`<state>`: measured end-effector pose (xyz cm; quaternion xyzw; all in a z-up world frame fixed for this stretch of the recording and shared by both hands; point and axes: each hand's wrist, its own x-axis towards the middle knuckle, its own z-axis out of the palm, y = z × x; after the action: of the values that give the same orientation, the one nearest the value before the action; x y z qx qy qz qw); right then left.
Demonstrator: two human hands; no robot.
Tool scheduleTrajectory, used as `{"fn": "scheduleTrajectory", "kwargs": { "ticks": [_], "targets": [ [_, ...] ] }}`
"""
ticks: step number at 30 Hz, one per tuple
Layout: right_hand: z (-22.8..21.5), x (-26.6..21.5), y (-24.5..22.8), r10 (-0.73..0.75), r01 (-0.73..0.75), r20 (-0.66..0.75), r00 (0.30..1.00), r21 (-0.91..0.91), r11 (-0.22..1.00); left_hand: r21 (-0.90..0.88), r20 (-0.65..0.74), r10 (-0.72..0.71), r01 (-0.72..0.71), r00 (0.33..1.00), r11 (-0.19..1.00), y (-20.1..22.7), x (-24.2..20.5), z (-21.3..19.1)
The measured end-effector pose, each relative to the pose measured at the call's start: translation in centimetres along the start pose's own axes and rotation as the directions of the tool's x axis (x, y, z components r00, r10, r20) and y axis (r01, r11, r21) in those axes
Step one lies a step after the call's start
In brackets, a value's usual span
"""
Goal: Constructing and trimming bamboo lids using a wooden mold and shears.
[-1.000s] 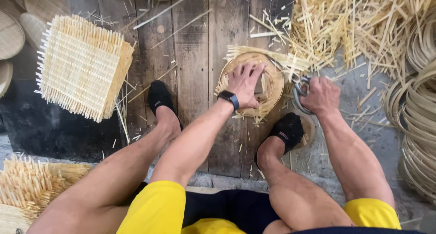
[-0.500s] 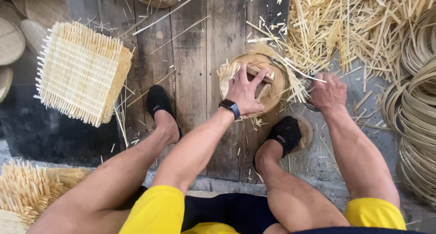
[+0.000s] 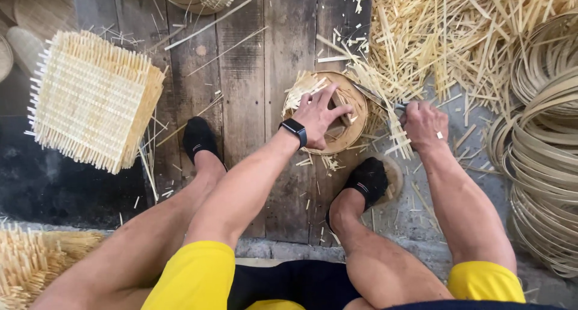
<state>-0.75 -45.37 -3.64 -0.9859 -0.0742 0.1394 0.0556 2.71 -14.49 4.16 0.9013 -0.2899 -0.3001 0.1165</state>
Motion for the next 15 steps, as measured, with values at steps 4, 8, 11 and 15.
{"fn": "scheduleTrajectory", "kwargs": {
  "ticks": [4, 8, 11, 15],
  "targets": [
    [4.0, 1.2, 0.5, -0.072, 0.034, -0.186, 0.980, -0.202, 0.979, 0.022, -0.035, 0.051, -0.050, 0.998, 0.999, -0.8, 0.4, 1.2],
    [2.2, 2.3, -1.6, -0.033, 0.012, -0.114, 0.993, -0.185, 0.983, 0.043, 0.005, 0.118, -0.118, 0.993, 0.992, -1.3, 0.6, 0.8],
    [-0.9, 1.6, -1.6, 0.100, -0.085, 0.310, 0.945, -0.062, 0.994, -0.050, -0.037, -0.023, 0.021, 0.999, 0.999, -0.2, 0.5, 1.8],
    [-2.0, 0.9, -1.7, -0.016, 0.016, 0.001, 1.000, -0.041, 0.999, -0.318, -0.306, -0.499, 0.407, 0.811, 0.856, 1.8, 0.6, 4.3]
  ]
}}
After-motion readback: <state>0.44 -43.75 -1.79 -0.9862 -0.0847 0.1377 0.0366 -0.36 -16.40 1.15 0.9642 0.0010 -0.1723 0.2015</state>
